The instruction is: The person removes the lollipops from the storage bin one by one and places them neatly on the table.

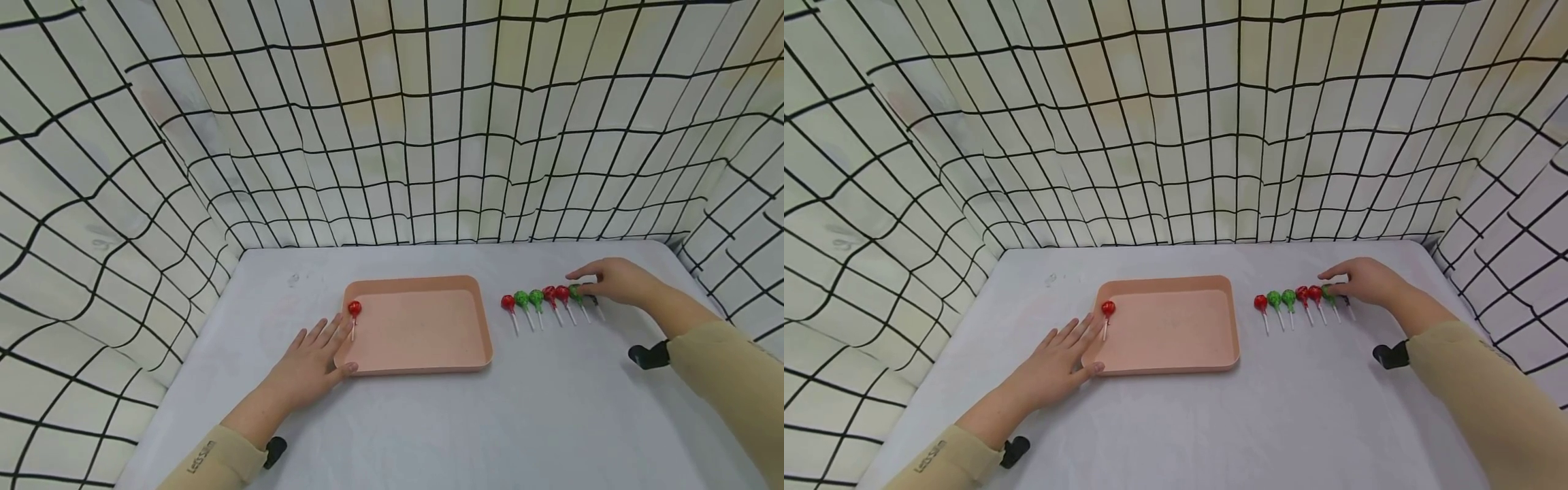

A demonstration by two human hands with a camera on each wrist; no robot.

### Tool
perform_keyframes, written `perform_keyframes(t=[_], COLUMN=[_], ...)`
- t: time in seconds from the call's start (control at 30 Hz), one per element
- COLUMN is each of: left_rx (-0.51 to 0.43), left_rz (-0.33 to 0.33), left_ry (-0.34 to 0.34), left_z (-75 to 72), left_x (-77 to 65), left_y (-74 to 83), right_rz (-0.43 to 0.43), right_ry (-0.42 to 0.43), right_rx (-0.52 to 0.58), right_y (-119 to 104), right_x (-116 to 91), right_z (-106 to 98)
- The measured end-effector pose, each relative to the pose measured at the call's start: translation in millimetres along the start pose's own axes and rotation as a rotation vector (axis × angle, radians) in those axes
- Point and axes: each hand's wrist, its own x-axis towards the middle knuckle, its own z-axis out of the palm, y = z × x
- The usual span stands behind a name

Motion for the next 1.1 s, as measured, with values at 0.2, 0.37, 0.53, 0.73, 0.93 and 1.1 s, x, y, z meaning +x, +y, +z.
perform_keyframes(t=[0.2, 0.37, 0.53, 0.73, 0.93, 1.1], left_rx=[-0.002, 0.0, -0.01, -0.002, -0.001, -0.005], left_rz=[0.014, 0.015, 0.008, -0.017, -0.015, -0.01], left_ry=[0.008, 0.011, 0.004, -0.023, -0.018, -0.011], left_z=[-0.7, 0.0, -0.1, -0.5, -0.4, -2.2], left_x=[0.5, 1.3, 0.7, -0.5, -0.8, -0.9], left_y=[-0.2, -0.6, 0.0, 1.7, 1.3, 1.0], right_rz=[-0.011, -0.045, -0.058, -0.058, -0.092, -0.148], right_ry=[0.006, -0.005, -0.023, -0.031, -0.026, -0.014], right_rx=[0.011, 0.026, 0.037, 0.066, 0.089, 0.104], right_y=[-11, -26, -42, -62, -82, -99], right_x=[1, 5, 12, 23, 35, 45], right_z=[-2, -6, -5, 2, 5, 9])
